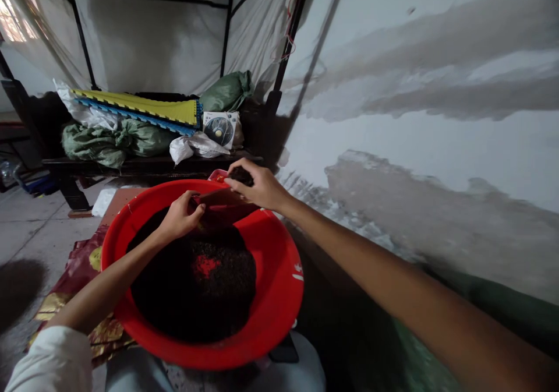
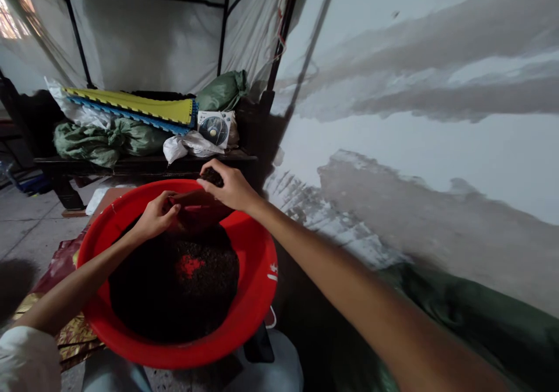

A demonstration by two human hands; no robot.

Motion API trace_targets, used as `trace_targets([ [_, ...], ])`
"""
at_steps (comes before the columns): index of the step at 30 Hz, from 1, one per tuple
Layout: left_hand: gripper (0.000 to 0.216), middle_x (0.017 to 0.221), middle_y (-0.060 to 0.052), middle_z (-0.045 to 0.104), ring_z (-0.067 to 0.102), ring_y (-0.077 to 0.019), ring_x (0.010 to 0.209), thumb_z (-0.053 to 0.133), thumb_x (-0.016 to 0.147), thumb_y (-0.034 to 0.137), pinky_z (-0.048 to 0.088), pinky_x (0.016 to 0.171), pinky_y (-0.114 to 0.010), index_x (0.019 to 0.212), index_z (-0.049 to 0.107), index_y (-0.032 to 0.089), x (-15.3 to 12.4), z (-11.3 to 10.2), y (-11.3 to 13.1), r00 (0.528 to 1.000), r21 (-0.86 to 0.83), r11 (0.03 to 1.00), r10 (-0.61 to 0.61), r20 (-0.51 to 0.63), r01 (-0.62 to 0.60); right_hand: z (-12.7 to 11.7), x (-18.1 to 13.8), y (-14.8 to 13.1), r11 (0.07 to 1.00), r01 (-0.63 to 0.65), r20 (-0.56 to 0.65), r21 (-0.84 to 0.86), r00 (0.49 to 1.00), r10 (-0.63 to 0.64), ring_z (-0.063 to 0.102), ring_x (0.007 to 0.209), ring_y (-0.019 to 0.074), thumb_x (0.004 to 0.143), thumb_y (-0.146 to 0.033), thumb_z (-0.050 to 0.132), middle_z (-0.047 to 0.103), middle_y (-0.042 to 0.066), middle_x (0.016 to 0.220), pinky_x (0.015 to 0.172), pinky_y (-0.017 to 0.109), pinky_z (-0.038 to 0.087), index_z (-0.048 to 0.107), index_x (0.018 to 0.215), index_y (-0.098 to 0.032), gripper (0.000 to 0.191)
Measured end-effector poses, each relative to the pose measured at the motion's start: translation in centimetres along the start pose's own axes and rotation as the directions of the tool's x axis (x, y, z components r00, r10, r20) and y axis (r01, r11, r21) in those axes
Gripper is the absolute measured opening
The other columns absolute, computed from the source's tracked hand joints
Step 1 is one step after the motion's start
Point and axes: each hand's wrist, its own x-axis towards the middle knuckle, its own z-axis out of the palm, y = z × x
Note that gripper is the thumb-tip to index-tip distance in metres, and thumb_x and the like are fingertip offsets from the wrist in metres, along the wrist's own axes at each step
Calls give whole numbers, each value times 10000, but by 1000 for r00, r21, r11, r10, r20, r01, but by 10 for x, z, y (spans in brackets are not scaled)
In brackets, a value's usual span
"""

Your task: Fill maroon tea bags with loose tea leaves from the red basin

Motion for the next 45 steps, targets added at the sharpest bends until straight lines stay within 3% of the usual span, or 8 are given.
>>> trace_targets([
  [10, 360, 1036, -89, 755, 721, -238, 913, 587, 981, 494, 546, 826, -339, 1110, 655, 166, 8, -1, -13, 998, -95, 994, -53, -40, 49, 15, -30, -20, 977, 119, -29, -176, 992, -126, 693, 1039, 218, 1036, -346, 508, 631, 135, 1320, 935, 407, 618, 671, 1229, -210, 287],
  [14, 354, 1019, -94, 758, 714, -228, 882, 592, 989, 475, 543, 804, -328, 1121, 660, 154, 11, -1, -15, 996, -97, 993, -66, -60, 60, 40, -72, -26, 930, 204, 345, -307, 934, -91, 699, 1054, 269, 1068, -329, 421, 713, 132, 1106, 1003, 472, 562, 716, 1148, -192, 335],
  [17, 345, 1009, -93, 758, 706, -221, 862, 589, 994, 474, 534, 801, -325, 1106, 659, 155, 11, -1, -16, 996, -87, 995, -62, -66, 56, 71, -103, -15, 909, 100, 665, -406, 714, 218, 713, 1096, 338, 1034, -423, 526, 727, 189, 1189, 990, 513, 553, 713, 1256, -151, 397],
  [21, 342, 1018, -97, 755, 701, -230, 883, 579, 992, 482, 522, 806, -329, 1090, 653, 162, 11, -1, -15, 997, -77, 996, -50, -64, 45, 115, -129, -5, 855, -161, 824, -493, 230, 518, 738, 1099, 356, 897, -671, 673, 764, 202, 1164, 959, 462, 579, 731, 1276, -120, 672],
  [24, 339, 1008, -92, 755, 698, -230, 879, 576, 994, 488, 525, 802, -329, 1078, 651, 169, 11, -1, -16, 998, -70, 997, -35, -45, 32, 143, -136, -13, 905, -219, 912, -365, 111, 394, 731, 1154, 350, 863, -706, 696, 760, 197, 1234, 965, 419, 578, 668, 1395, -111, 799],
  [33, 365, 972, -83, 751, 684, -213, 837, 584, 995, 502, 505, 758, -308, 1088, 673, 161, 11, -2, -16, 999, -79, 997, -28, -28, 25, 143, -138, -34, 963, -220, 933, -157, 287, 218, 652, 1311, 363, 929, -407, 727, 669, 224, 1417, 1074, 409, 511, 566, 1502, -108, 666],
  [41, 380, 953, -69, 757, 684, -205, 822, 581, 990, 508, 502, 740, -288, 1073, 685, 152, 11, -3, -16, 999, -81, 996, -35, -25, 33, 46, -79, -37, 961, -229, 434, 154, 890, 143, 680, 1123, 237, 977, -504, 632, 735, 59, 1172, 1058, 387, 509, 636, 1191, -217, 357],
  [45, 376, 958, -74, 759, 685, -202, 805, 581, 991, 507, 513, 737, -294, 1075, 689, 157, 11, -4, -17, 1000, -111, 993, -29, -9, 28, 6, -38, -40, 988, -86, 36, 130, 996, 82, 669, 1140, 248, 982, -527, 625, 720, 65, 1181, 1074, 425, 523, 629, 1186, -239, 353],
])
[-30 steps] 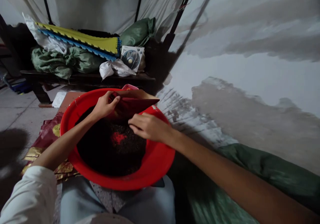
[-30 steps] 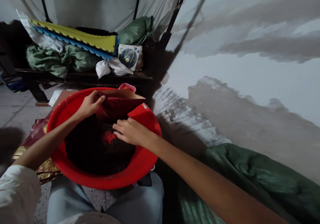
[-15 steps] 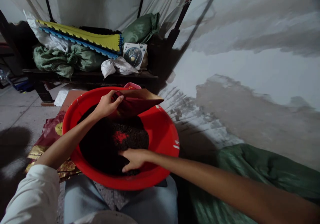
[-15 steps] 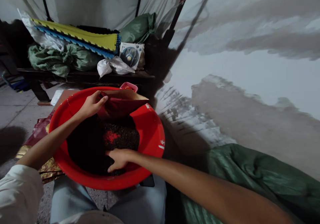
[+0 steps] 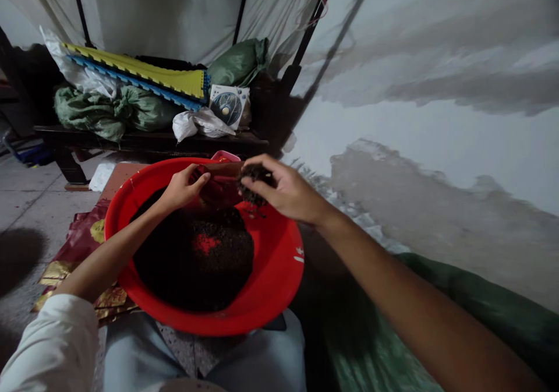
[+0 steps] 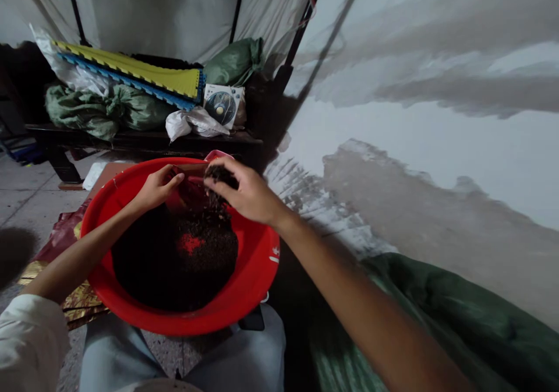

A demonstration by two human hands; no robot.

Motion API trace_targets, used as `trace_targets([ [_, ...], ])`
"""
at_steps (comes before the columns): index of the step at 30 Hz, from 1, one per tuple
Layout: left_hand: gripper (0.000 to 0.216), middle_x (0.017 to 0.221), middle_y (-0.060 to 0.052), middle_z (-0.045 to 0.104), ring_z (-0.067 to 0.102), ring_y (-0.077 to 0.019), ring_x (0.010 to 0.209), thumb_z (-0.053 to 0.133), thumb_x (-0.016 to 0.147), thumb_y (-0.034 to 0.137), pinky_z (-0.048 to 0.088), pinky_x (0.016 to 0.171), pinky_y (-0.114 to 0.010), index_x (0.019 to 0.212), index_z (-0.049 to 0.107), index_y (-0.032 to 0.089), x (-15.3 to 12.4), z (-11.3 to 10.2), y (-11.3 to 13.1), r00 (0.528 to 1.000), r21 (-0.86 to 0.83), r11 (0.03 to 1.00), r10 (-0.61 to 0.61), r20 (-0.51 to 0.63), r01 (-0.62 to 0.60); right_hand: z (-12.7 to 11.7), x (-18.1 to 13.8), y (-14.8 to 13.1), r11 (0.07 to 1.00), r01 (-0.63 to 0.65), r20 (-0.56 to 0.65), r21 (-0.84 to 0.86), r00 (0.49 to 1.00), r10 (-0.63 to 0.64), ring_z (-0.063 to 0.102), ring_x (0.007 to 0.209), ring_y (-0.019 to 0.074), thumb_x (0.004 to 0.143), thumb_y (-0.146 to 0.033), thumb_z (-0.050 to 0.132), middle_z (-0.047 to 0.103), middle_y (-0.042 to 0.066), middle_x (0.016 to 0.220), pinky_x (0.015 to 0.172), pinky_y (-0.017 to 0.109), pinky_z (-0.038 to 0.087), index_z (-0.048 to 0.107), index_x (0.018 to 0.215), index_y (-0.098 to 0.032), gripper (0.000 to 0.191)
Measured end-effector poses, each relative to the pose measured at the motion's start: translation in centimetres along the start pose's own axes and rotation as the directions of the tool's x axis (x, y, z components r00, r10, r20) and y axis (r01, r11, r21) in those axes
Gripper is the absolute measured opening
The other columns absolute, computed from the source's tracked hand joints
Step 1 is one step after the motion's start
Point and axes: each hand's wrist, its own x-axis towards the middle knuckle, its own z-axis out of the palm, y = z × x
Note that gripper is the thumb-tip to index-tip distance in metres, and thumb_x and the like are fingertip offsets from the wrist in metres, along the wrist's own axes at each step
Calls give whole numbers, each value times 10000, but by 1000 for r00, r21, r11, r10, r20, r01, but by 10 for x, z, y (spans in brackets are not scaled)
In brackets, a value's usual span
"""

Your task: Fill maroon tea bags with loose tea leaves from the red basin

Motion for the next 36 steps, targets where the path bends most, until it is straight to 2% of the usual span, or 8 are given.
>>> trace_targets([
  [3, 395, 907, -60, 742, 668, -192, 769, 576, 987, 529, 510, 726, -294, 1058, 692, 158, 0, -1, -1, 1000, -8, 1000, 5, -8, -5, -4, 23, 10, 988, 58, -155, -142, 985, -80, 660, 1162, 263, 994, -476, 613, 713, 86, 1184, 1100, 470, 520, 629, 1192, -235, 313],
  [10, 427, 976, -82, 760, 694, -215, 828, 577, 982, 540, 523, 761, -313, 1129, 696, 157, 0, -1, -1, 1000, 0, 1000, 17, -16, -17, 7, 36, 34, 980, 9, 40, -200, 999, -1, 689, 1099, 243, 998, -386, 590, 675, 119, 1271, 954, 456, 634, 666, 1267, -227, 321],
  [17, 358, 1024, -93, 760, 668, -195, 860, 635, 973, 477, 492, 747, -287, 1101, 732, 157, 2, -7, 0, 982, 41, 990, 139, -126, -135, -6, 24, 44, 852, 136, 148, -505, 987, -70, 575, 1316, 364, 890, -473, 773, 612, 128, 1431, 1146, 615, 462, 784, 1065, -242, 289],
  [21, 376, 806, -42, 703, 581, -144, 712, 640, 979, 511, 425, 662, -256, 877, 711, 156, 2, -14, 3, 956, 40, 970, 243, -165, -240, -10, 22, 45, 821, 132, 220, -555, 975, -8, 715, 978, 265, 1004, -361, 640, 771, 91, 1076, 946, 455, 544, 788, 974, -212, 212],
  [25, 461, 691, -4, 587, 478, -111, 640, 663, 970, 544, 370, 607, -240, 730, 598, 156, -1, -31, 15, 911, 40, 950, 310, -272, -311, -15, 18, 27, 806, 173, 39, -566, 982, -183, 717, 971, 233, 1020, -340, 632, 780, 73, 1019, 889, 382, 500, 760, 955, -201, 199],
  [29, 283, 785, -24, 686, 570, -133, 706, 711, 945, 417, 431, 661, -248, 841, 708, 154, 2, -50, 14, 957, 80, 954, 290, 10, -290, -11, 10, 21, 772, 175, 119, -611, 985, -129, 704, 977, 234, 1019, -322, 631, 772, 80, 1032, 869, 364, 476, 741, 954, -192, 182],
  [32, 97, 913, -45, 766, 661, -160, 808, 719, 897, 238, 501, 784, -279, 933, 777, 169, 7, -52, 2, 931, 122, 945, 266, 251, -303, -4, 4, 29, 811, 137, 253, -569, 967, 14, 694, 923, 210, 1008, -291, 634, 760, 75, 1017, 827, 329, 481, 732, 943, -189, 156],
  [36, 131, 975, -50, 778, 683, -173, 859, 747, 862, 180, 518, 824, -294, 986, 790, 172, 10, -44, -9, 925, 176, 938, 241, 294, -300, 2, 1, 36, 882, 53, 226, -468, 972, 61, 679, 889, 184, 961, -223, 676, 742, 51, 1000, 813, 311, 480, 694, 958, -194, 35],
])
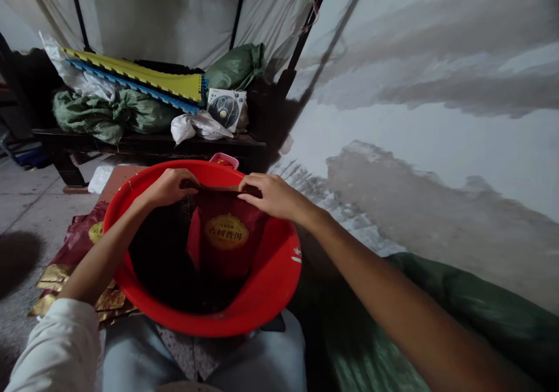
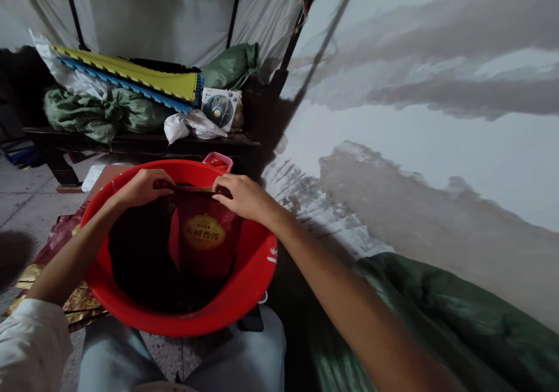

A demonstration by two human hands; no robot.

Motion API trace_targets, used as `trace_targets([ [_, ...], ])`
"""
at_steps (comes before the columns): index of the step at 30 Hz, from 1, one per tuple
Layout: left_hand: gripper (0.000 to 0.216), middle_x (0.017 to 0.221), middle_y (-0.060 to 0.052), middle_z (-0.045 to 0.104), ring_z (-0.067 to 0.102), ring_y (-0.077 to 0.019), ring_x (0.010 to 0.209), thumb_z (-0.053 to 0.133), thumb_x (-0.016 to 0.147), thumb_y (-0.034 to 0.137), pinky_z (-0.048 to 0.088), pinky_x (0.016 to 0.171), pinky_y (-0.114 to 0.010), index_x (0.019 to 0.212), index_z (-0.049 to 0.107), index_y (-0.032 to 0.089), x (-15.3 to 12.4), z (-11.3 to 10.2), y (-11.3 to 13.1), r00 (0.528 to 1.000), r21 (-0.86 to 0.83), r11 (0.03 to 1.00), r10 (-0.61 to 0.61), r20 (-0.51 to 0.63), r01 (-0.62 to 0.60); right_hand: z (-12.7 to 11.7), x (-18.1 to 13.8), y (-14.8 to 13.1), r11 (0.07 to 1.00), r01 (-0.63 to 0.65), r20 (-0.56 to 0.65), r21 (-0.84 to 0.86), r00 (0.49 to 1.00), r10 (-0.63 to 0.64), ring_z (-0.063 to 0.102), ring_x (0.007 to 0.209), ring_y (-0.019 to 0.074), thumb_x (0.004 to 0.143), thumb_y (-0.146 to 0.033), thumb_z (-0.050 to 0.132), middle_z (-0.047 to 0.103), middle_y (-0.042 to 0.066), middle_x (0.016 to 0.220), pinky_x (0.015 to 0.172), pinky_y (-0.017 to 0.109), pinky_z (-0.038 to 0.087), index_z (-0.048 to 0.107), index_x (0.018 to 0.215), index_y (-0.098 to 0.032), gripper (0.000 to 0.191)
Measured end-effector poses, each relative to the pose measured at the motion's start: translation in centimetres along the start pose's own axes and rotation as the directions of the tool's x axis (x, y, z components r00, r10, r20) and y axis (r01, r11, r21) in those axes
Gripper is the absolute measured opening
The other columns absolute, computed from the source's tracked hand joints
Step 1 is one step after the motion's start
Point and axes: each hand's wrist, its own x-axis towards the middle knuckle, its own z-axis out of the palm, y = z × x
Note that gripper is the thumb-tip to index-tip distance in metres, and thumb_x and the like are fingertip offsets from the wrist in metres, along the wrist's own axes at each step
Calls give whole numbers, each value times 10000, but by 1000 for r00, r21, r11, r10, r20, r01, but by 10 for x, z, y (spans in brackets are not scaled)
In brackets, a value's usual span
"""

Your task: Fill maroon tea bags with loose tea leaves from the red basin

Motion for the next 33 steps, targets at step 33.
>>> trace_targets([
  [33, 154, 967, -74, 717, 643, -178, 863, 688, 937, 267, 497, 799, -305, 1013, 721, 138, -1, 16, 0, 989, -96, 992, 66, -134, -79, 31, 56, -53, 982, 48, 32, -185, 999, -43, 656, 1119, 250, 1050, -226, 562, 702, 145, 1174, 997, 367, 496, 673, 1127, -121, 171],
])
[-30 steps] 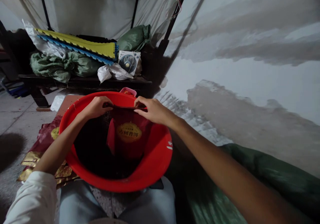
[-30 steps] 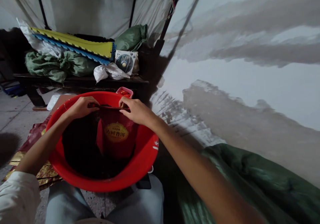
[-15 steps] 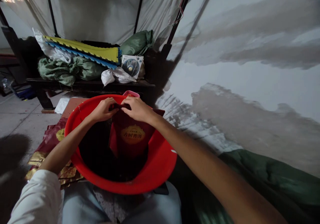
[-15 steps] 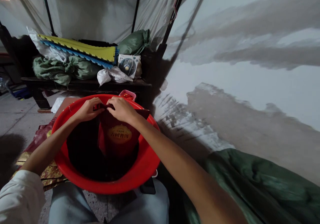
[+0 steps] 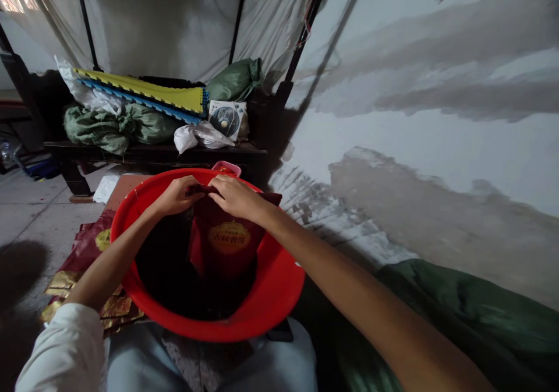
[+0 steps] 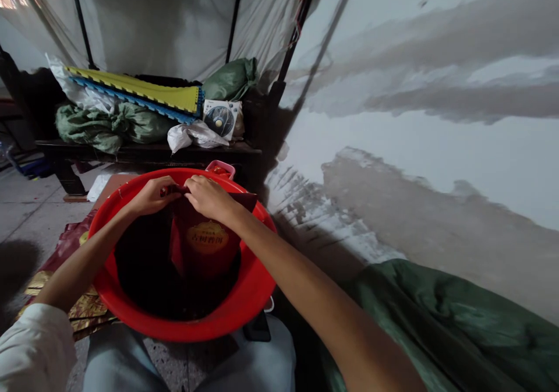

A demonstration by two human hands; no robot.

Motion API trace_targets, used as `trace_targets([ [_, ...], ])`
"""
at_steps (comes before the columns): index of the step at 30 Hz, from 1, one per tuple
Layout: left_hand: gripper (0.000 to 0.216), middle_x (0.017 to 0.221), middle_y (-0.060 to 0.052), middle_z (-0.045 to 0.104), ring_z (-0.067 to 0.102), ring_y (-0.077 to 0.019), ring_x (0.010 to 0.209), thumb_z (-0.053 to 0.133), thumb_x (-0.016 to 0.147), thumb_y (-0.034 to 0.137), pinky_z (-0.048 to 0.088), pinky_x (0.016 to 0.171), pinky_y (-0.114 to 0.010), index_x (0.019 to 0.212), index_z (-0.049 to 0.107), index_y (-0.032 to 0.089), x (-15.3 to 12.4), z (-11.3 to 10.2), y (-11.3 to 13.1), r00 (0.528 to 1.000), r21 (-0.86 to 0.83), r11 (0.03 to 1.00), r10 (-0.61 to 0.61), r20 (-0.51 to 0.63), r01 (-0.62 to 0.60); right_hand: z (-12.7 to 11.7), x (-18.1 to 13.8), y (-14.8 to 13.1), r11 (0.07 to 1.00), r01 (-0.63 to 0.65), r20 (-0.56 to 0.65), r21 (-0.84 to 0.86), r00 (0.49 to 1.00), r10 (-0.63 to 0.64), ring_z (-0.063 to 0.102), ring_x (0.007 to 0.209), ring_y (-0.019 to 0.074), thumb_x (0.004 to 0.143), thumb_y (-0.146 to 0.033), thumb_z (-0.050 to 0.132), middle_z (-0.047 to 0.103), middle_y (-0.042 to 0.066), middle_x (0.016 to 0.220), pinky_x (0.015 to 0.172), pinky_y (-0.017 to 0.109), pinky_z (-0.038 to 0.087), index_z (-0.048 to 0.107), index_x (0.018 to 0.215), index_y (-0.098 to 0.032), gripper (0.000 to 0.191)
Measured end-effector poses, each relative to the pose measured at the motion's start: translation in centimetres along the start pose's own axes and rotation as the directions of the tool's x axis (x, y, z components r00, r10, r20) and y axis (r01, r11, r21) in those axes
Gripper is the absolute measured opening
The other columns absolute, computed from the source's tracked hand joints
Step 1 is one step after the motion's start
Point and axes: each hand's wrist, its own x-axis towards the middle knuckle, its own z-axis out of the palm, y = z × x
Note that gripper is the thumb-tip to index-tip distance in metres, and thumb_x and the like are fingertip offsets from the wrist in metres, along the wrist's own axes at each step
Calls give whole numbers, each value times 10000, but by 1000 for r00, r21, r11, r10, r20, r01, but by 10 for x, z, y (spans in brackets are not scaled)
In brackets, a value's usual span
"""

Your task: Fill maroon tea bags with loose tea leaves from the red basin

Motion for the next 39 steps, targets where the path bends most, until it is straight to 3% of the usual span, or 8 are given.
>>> trace_targets([
  [8, 193, 869, -43, 691, 592, -154, 760, 697, 926, 336, 463, 706, -279, 921, 707, 143, 0, -2, -2, 995, -7, 995, -103, -5, 103, 1, 1, 14, 996, -29, 10, 89, 1000, 28, 679, 1091, 248, 1026, -245, 614, 745, 128, 1121, 977, 364, 492, 721, 1071, -142, 155],
  [21, 171, 903, -52, 667, 586, -163, 785, 637, 927, 322, 465, 726, -294, 927, 669, 154, -5, -4, 9, 1000, 23, 1000, -22, -17, 22, -15, -14, 15, 973, -84, -29, 215, 995, 92, 710, 1017, 228, 968, -243, 704, 779, 90, 1083, 937, 345, 494, 759, 1017, -173, 102],
  [25, 238, 914, -58, 691, 613, -176, 806, 669, 934, 395, 489, 749, -305, 924, 687, 157, -4, -8, 11, 998, -12, 999, -50, 33, 50, -16, -27, 15, 983, -78, -47, 166, 995, 87, 697, 1049, 229, 991, -180, 648, 756, 107, 1090, 970, 345, 494, 727, 1032, -153, 92],
  [31, 213, 911, -69, 706, 633, -190, 833, 646, 959, 365, 509, 778, -325, 911, 682, 160, -4, -4, 26, 1000, 62, 998, -18, -14, 19, -11, -40, 4, 1000, -24, -74, 11, 997, 25, 668, 1142, 267, 1053, -212, 543, 715, 175, 1178, 1037, 375, 483, 681, 1105, -108, 180],
  [35, 213, 859, -56, 670, 595, -180, 781, 614, 971, 354, 484, 735, -316, 856, 626, 175, -11, -6, 39, 999, 141, 990, -12, -35, 17, -14, -46, 7, 998, -9, -97, 69, 995, 16, 667, 1141, 254, 1047, -236, 575, 717, 149, 1184, 1026, 362, 485, 682, 1119, -127, 169],
  [39, 215, 885, -58, 675, 594, -181, 798, 629, 974, 361, 478, 751, -317, 868, 635, 173, -18, -12, 50, 999, 171, 984, -45, 12, 42, -20, -54, 12, 995, -2, -84, 96, 996, 11, 674, 1123, 258, 1031, -252, 614, 732, 117, 1147, 998, 367, 479, 712, 1071, -147, 149],
])
